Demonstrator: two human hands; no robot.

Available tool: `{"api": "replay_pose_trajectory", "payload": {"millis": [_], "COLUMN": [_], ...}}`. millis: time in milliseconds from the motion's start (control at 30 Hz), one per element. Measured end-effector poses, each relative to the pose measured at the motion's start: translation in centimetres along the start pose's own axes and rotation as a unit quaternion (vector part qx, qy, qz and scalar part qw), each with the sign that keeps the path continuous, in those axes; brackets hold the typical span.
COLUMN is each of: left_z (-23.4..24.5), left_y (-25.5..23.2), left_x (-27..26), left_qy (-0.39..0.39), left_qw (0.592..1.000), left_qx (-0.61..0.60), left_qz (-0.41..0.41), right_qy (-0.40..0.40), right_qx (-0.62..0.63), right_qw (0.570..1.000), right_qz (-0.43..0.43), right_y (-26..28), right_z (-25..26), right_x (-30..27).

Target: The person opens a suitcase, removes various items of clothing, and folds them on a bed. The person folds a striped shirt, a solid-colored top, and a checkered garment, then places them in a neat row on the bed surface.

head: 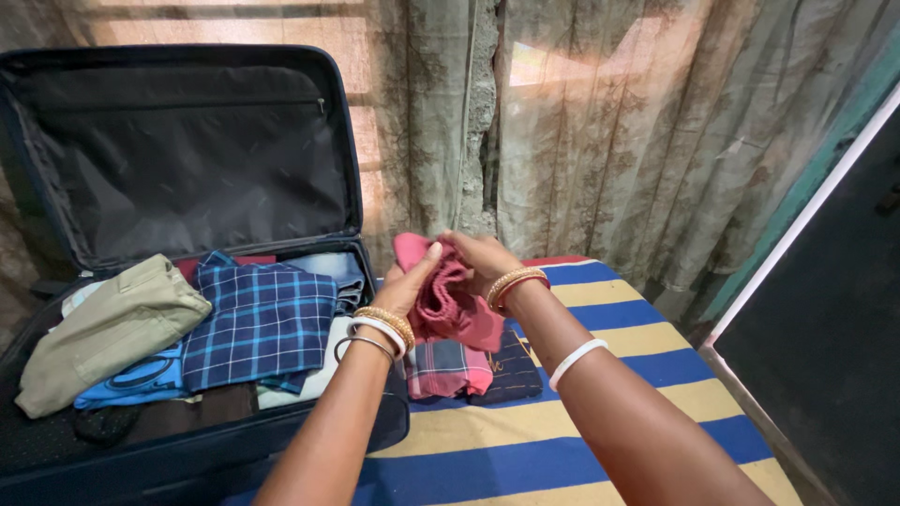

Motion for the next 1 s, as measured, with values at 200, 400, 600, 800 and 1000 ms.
{"api": "replay_pose_trajectory", "payload": {"millis": [200, 400, 600, 800, 1000], "left_z": [-0.4, 9.2, 12.4, 6.1, 0.1], "left_y": [0.5, 7.5, 8.6, 3.4, 3.7], "left_x": [-1.0, 5.9, 4.7, 1.4, -0.8], "left_qy": [-0.023, -0.178, -0.301, -0.210, -0.087], "left_qw": [0.996, 0.962, 0.880, 0.874, 0.912], "left_qx": [-0.076, -0.202, -0.361, -0.419, -0.387], "left_qz": [0.045, -0.053, -0.073, -0.131, -0.101], "right_qy": [0.061, 0.129, -0.166, -0.102, 0.111], "right_qx": [-0.086, -0.070, -0.172, 0.202, 0.377], "right_qw": [0.994, 0.988, 0.929, 0.974, 0.919], "right_qz": [0.028, 0.057, 0.282, -0.028, -0.029], "right_y": [-0.7, -1.6, 1.0, -4.7, -4.3], "right_z": [-1.4, -4.8, -0.1, 0.2, -1.0], "right_x": [2.0, 0.5, 0.5, -2.7, -3.9]}}
Point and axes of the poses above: each hand's wrist, its own x-axis towards the middle knuckle, its own z-axis out of the back of the hand, y = z × x, the point moved 9 cm from there along x, towards the middle knuckle, and after that the axes turned 3 degrees about -z, right-handed, at the moved point
